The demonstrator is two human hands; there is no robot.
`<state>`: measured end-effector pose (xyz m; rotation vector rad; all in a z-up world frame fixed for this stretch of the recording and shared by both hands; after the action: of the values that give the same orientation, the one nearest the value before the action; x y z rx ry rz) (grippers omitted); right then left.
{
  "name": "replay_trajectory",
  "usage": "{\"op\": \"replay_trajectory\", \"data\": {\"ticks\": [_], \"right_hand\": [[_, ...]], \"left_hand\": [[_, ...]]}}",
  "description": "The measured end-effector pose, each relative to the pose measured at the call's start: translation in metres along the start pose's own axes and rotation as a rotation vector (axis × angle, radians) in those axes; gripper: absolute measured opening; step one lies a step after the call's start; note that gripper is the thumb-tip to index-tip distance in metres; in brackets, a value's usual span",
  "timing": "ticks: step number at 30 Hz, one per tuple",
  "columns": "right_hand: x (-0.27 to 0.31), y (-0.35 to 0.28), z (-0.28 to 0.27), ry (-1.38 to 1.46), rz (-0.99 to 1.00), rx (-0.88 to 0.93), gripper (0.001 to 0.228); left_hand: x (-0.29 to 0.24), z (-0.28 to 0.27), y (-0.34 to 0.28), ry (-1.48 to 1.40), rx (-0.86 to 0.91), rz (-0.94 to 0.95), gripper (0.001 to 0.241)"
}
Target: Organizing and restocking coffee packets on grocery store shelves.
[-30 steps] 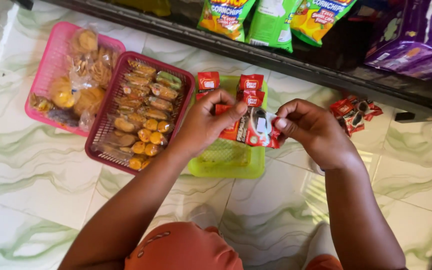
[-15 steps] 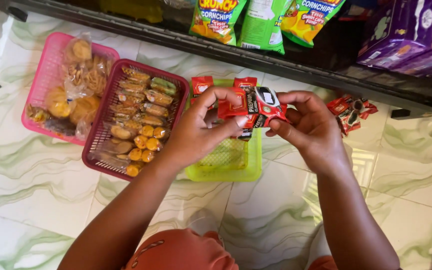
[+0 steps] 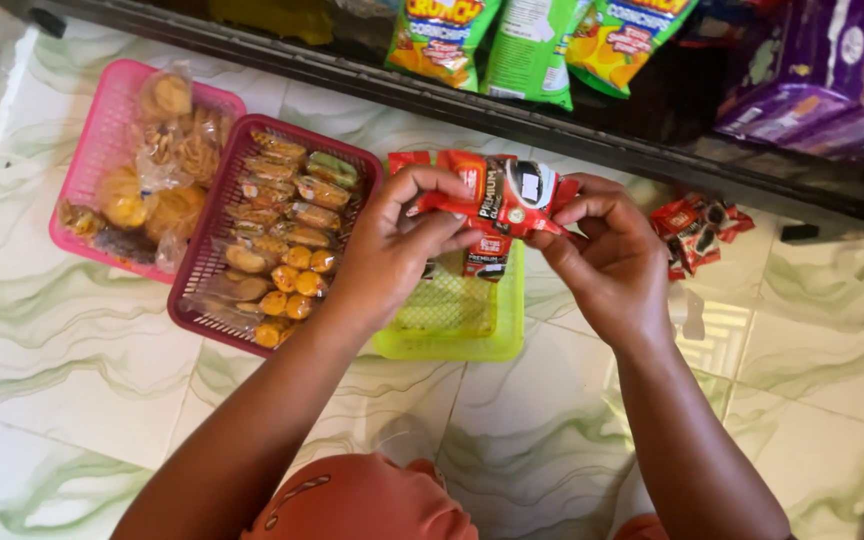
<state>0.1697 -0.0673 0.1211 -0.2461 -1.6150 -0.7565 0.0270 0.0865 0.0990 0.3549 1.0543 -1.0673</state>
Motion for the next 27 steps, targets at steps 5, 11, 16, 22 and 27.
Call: {"op": "replay_trajectory", "data": {"ticks": [5,11,16,22,27], "right_hand": [[0.006,0.019,0.001,-0.329,-0.06,0.144,0.034],[0.013,0.065,0.03,-0.569,-0.182,0.305,0.069],[-0.053,0.074,0.041,-0.464,0.034,0.376,0.064],[-0.119,0.064,0.04,-0.426,0.183,0.233,0.049],[-0.134,0.064,0.045,-0.641,0.086,0.27,0.052]], "left_hand": [[-0.016,-0.02,0.019,0.292,-0.027,0.13,0.018],[-0.052,0.001,0.028,0.988,0.015,0.333,0.021],[-0.032,-0.015,0.039,1.016,0.029,0.612,0.031],[0.019,-0.06,0.041,1.206,-0.221,0.342,0.07],[0.063,-0.062,0.038,1.632,-0.134,-0.111,0.118]]}}
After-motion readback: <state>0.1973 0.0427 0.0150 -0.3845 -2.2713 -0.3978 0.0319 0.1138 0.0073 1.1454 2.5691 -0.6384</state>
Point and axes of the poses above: each hand's wrist, its own y-axis towards the middle knuckle, its own z-axis out of the palm, x = y × z, the point moved 6 cm from there along y, towards the middle knuckle, and after that the axes turned 8 degrees about -z, right-handed, at the moved point
